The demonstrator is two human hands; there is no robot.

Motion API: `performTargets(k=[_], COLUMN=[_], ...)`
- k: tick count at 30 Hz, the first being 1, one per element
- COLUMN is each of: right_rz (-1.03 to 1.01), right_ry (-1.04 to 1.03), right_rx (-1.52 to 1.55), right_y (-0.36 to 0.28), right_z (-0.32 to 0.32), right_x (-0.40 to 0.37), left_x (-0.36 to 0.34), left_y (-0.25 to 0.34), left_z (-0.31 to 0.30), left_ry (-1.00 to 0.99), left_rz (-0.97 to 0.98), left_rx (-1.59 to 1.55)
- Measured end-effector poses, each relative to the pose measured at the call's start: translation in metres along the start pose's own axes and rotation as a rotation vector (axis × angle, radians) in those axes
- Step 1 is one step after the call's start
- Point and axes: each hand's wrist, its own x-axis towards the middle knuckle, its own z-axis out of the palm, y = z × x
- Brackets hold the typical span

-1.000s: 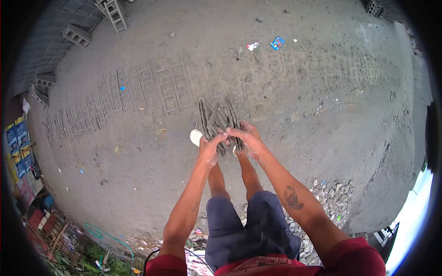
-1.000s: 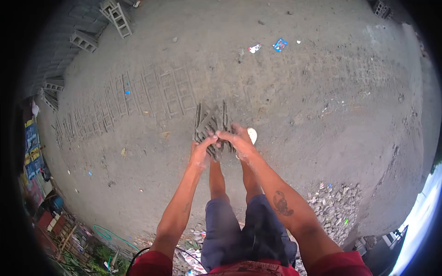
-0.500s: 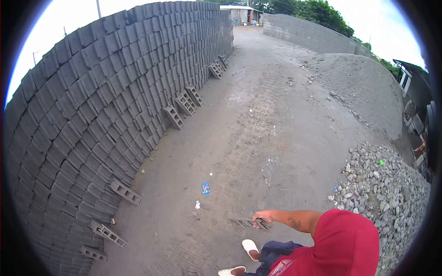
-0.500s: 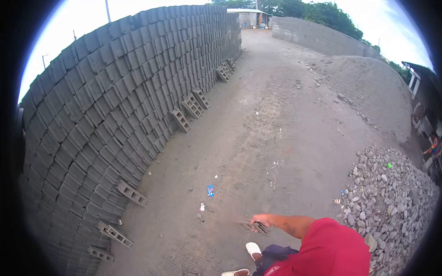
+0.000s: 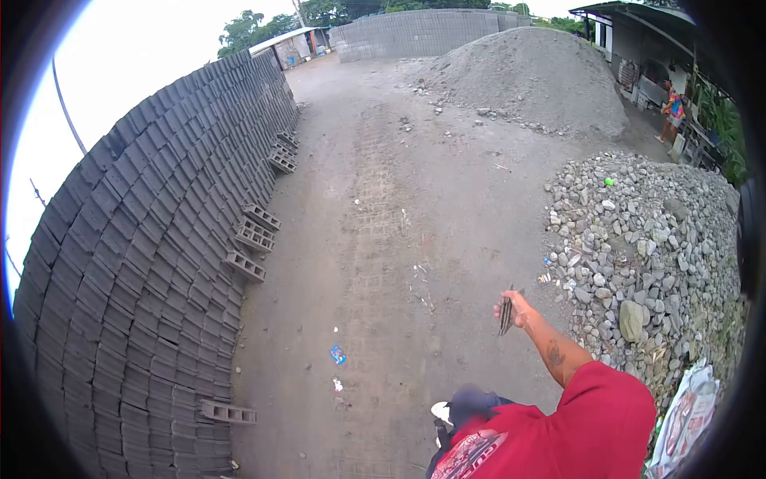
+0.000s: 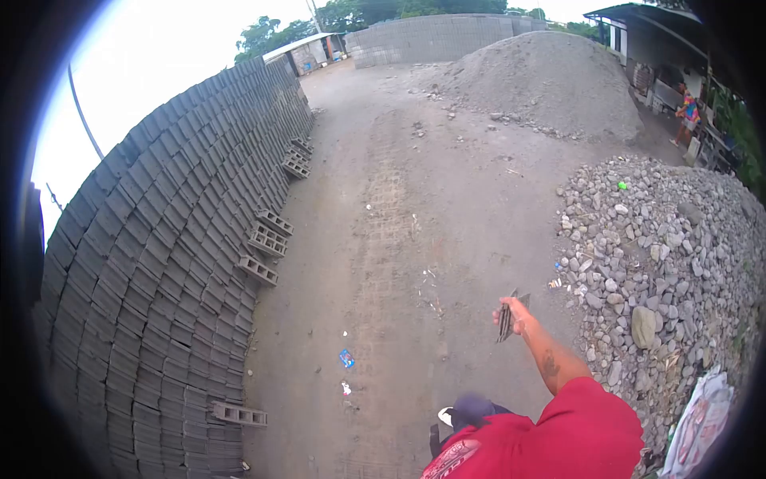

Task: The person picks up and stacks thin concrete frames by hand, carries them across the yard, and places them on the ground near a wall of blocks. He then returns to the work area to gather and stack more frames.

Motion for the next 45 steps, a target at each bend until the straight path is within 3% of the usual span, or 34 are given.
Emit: performTargets(k=[3, 7, 8, 10, 14, 17, 20, 22, 25, 29, 30, 32, 34, 36, 37, 38, 39, 41, 43, 44, 45], right_rz=[-0.127, -0.490, -0.478, -0.297, -0.087, 0.064, 0.106, 0.095, -0.040, -0.335, -0.412, -0.573, -0.669, -0.765, -0.933, -1.153, -1.209, -1.038, -0.723, -0.655, -0.695], right_ry=[-0.038, -0.115, -0.113, -0.168, -0.159, -0.035, -0.035, 0.079, 0.144, 0.338, 0.414, 0.365, 0.549, 0.759, 0.830, 0.734, 0.788, 0.830, 0.366, 0.001, -0.375], right_rx=[-0.029, -0.184, -0.166, -0.099, -0.048, 0.087, 0.204, 0.265, 0.317, 0.245, 0.259, 0.210, 0.126, -0.095, -0.206, -0.228, -0.342, -0.691, -0.844, -1.117, -1.251], right_y=[-0.039, -0.033, -0.032, -0.024, -0.010, -0.013, -0.038, -0.074, -0.139, -0.271, -0.309, -0.381, -0.440, -0.459, -0.447, -0.422, -0.392, -0.293, -0.133, -0.024, 0.003], right_z=[0.034, 0.033, 0.038, 0.039, 0.006, -0.049, -0.115, -0.150, -0.234, -0.353, -0.379, -0.446, -0.444, -0.385, -0.338, -0.280, -0.224, -0.095, -0.008, -0.001, 0.017], right_x=[-0.082, -0.068, -0.073, -0.070, -0.024, 0.027, 0.059, 0.071, 0.094, 0.111, 0.112, 0.128, 0.141, 0.167, 0.186, 0.202, 0.219, 0.228, 0.231, 0.230, 0.212], left_x=[0.018, 0.047, 0.055, 0.032, 0.012, -0.016, -0.018, -0.035, -0.027, 0.004, -0.001, -0.011, -0.008, 0.022, 0.034, 0.015, 0.059, 0.004, -0.054, -0.098, -0.133], left_y=[-0.046, -0.121, -0.133, -0.115, -0.083, -0.046, -0.014, 0.010, 0.045, 0.094, 0.094, 0.096, 0.079, 0.039, 0.014, -0.026, -0.057, -0.128, -0.186, -0.194, -0.186], left_z=[-0.073, -0.157, -0.163, -0.120, -0.039, 0.012, 0.021, 0.046, 0.064, 0.085, 0.103, 0.156, 0.220, 0.284, 0.318, 0.377, 0.399, 0.518, 0.610, 0.654, 0.688], left_ry=[0.148, 0.199, 0.169, 0.159, 0.106, 0.078, 0.164, 0.231, 0.265, 0.364, 0.416, 0.505, 0.470, 0.384, 0.290, 0.222, 0.102, 0.016, -0.361, -0.565, -0.642], left_rz=[-0.005, 0.057, 0.063, -0.103, -0.026, -0.050, -0.035, -0.006, 0.047, 0.129, 0.211, 0.380, 0.425, 0.521, 0.558, 0.586, 0.522, 0.360, 0.266, 0.118, 0.113], left_rx=[-0.133, -0.316, -0.349, -0.272, -0.286, -0.077, 0.052, 0.079, 0.094, 0.155, 0.279, 0.526, 0.668, 0.771, 0.861, 0.872, 0.806, 0.981, 0.730, 0.734, 0.811])
